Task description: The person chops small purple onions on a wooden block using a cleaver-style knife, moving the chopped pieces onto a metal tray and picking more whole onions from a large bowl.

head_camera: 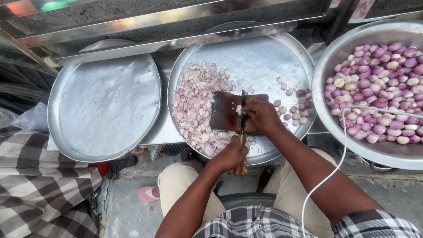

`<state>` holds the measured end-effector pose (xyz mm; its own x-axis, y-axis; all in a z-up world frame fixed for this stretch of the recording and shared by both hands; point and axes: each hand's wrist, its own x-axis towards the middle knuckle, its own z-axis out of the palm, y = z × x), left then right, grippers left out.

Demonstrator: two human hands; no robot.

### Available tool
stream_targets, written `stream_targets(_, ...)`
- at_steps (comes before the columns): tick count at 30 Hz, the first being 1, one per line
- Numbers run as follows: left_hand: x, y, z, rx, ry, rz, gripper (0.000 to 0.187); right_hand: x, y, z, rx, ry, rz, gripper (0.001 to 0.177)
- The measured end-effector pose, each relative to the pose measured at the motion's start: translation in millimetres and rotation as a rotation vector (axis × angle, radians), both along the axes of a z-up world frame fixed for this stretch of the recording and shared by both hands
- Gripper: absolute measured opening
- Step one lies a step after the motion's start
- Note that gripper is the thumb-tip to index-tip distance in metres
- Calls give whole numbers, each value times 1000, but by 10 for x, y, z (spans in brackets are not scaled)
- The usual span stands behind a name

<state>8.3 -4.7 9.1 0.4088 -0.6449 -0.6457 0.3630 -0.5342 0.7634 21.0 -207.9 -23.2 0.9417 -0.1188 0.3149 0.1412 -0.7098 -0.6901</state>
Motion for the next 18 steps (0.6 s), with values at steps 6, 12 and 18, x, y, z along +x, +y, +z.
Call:
stream_targets(6, 53, -49, -134, -96, 65, 77, 44, 25, -14, 2, 7, -4, 11, 14)
stream_targets(12, 16, 32, -120, -74, 65, 141, 40, 57, 19, 90, -39, -4, 68, 16)
stream_targets(18, 20, 167, -7, 128, -288, 126, 35, 97, 32, 150, -203, -43, 167, 26)
